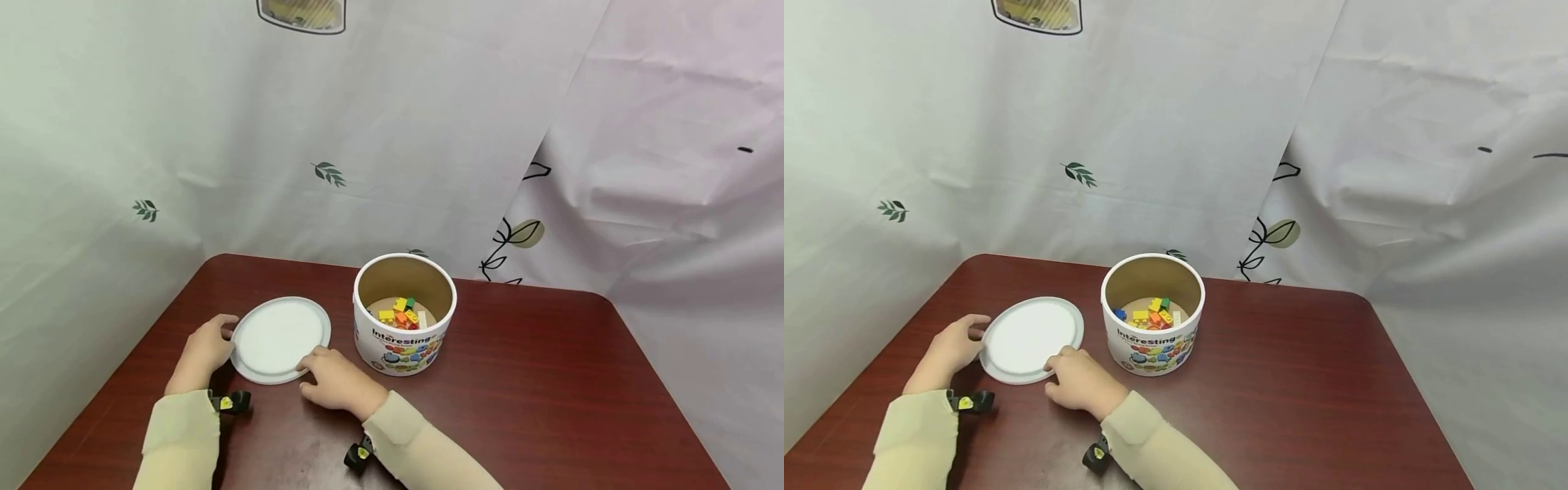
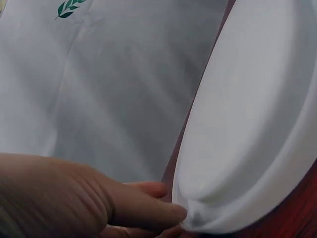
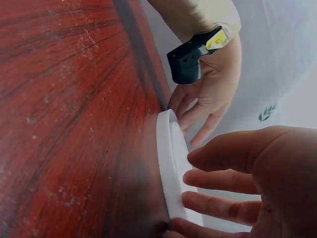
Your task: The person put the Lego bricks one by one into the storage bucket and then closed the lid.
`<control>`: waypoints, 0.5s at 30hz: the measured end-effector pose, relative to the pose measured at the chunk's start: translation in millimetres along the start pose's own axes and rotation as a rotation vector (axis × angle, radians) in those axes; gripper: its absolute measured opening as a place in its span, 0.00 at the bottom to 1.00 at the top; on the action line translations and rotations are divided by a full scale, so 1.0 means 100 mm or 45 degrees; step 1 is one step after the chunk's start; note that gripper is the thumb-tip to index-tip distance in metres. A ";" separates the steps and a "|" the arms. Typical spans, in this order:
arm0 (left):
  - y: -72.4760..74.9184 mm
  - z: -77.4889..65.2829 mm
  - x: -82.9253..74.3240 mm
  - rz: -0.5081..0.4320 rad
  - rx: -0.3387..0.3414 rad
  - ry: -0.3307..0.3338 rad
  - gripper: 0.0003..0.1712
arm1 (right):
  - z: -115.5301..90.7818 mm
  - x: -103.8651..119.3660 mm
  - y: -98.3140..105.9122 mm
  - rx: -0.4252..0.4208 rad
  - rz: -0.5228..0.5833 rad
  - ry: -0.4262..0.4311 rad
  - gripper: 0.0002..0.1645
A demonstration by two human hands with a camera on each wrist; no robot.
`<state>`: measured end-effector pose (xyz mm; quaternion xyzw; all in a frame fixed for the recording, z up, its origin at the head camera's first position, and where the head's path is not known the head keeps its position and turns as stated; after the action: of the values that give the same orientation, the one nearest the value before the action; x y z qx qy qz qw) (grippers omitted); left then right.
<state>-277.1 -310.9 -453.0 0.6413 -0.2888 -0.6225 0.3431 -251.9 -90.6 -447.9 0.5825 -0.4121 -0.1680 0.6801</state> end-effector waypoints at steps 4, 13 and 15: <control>-0.02 0.00 0.01 -0.008 0.031 0.013 0.25 | -0.02 -0.01 -0.01 0.057 0.032 -0.060 0.13; -0.04 0.00 0.01 -0.105 0.063 0.019 0.30 | -0.06 -0.05 0.05 -0.007 0.102 -0.023 0.09; -0.02 -0.02 -0.03 -0.197 0.064 -0.007 0.30 | -0.08 -0.08 0.08 -0.048 0.122 -0.022 0.08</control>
<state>-275.9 -307.0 -452.9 0.6685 -0.2549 -0.6414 0.2771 -252.3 -77.5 -443.1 0.5477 -0.4422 -0.1478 0.6947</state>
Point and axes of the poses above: each hand's wrist, its own z-axis towards the middle knuckle, its own y-axis out of the back of the hand, x = y × z, the point moved 7 cm from there along z, towards the middle knuckle, and after that the axes turned 10 degrees about -y, right-handed, at the moved point
